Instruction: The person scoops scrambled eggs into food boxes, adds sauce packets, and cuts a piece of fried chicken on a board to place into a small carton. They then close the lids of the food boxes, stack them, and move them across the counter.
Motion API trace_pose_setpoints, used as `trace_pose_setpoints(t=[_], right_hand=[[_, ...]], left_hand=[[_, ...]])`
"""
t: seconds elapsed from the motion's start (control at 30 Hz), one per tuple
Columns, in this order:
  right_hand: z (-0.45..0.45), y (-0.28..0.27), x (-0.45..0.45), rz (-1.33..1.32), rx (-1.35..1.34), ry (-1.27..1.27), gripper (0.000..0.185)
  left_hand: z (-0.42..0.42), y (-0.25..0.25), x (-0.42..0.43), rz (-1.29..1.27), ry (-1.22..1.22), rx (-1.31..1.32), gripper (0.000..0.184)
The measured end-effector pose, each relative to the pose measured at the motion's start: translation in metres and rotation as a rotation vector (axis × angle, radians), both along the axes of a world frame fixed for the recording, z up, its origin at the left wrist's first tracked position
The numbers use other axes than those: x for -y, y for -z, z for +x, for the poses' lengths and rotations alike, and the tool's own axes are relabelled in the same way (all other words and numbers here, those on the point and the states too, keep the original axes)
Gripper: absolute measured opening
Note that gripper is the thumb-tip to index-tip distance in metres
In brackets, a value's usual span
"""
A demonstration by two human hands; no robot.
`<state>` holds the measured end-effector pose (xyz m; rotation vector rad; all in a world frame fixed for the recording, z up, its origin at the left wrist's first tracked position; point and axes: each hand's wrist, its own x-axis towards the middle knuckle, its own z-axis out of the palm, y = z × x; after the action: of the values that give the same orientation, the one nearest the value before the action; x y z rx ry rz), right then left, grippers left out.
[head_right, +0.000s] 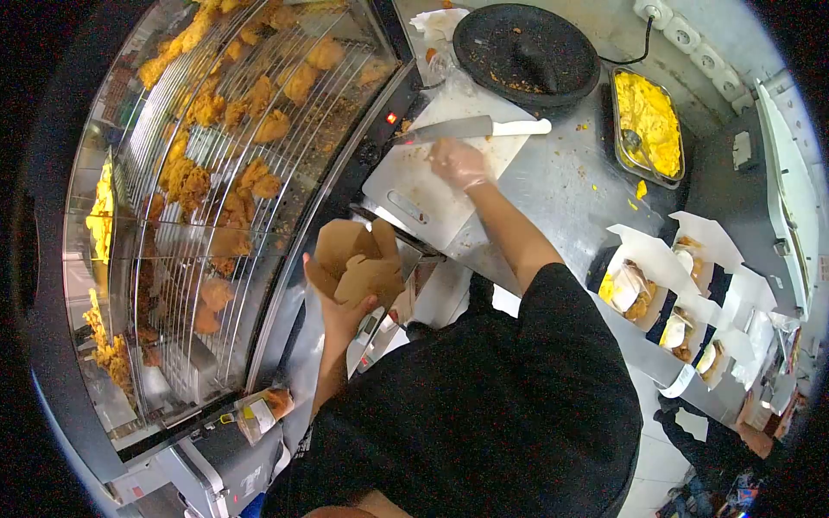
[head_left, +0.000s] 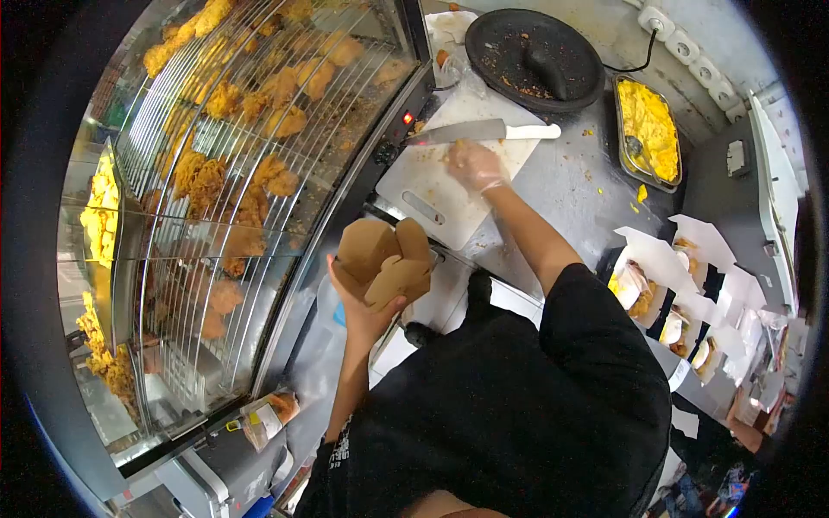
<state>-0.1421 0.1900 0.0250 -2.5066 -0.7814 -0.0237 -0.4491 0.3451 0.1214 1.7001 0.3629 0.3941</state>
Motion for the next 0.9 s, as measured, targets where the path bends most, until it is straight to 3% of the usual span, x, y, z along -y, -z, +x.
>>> trace_pose_setpoints(t=[0.1, 0.13, 0.2, 0.3, 0.4, 0.43, 0.5, 0.53, 0.63, 0.73, 0.83, 0.9], right_hand=[[0.032, 0.044, 0.004, 0.551, 0.006, 0.139, 0.024], [0.032, 0.032, 0.007, 0.754, -0.296, 0.147, 0.02], [0.021, -0.029, 0.013, 1.136, -0.919, 0.158, 0.015], [-0.023, -0.121, 0.007, 1.212, -1.139, -0.216, 0.016], [-0.056, -0.16, -0.002, 0.467, -0.557, -0.462, 0.027], [-0.058, -0.16, 0.0, 0.483, -0.568, -0.512, 0.028], [-0.06, -0.158, 0.003, 0.519, -0.586, -0.615, 0.032], [-0.053, -0.155, 0.0, 0.393, -0.136, -0.644, 0.033], [-0.031, -0.16, 0.018, 1.044, -0.931, -0.406, 0.03], [0.012, -0.117, 0.015, 0.304, -0.57, 0.0, 0.031], [0.004, -0.044, 0.006, 0.029, -0.074, -0.197, 0.031], [0.003, -0.009, 0.006, -0.036, -0.1, -0.224, 0.029]], left_hand=[[0.027, 0.02, -0.008, 0.264, 0.047, -0.002, 0.131], [0.037, 0.026, -0.008, 0.333, 0.08, -0.004, 0.131], [0.061, 0.039, -0.005, 0.382, 0.129, 0.04, 0.132], [0.091, 0.041, 0.007, 0.522, 0.102, 0.071, 0.131], [0.113, 0.057, 0.02, 0.274, 0.052, 0.149, 0.131], [0.117, 0.058, 0.023, 0.175, 0.035, 0.177, 0.131], [0.118, 0.057, 0.027, 0.222, 0.013, 0.222, 0.13], [0.114, 0.061, 0.025, 0.219, -0.008, 0.22, 0.13], [0.099, 0.076, 0.021, 0.238, -0.043, 0.232, 0.13], [0.083, 0.075, 0.024, 0.216, -0.079, 0.242, 0.129], [0.075, 0.065, 0.022, 0.32, -0.058, 0.171, 0.132], [0.072, 0.056, 0.018, 0.361, -0.003, 0.18, 0.127]])
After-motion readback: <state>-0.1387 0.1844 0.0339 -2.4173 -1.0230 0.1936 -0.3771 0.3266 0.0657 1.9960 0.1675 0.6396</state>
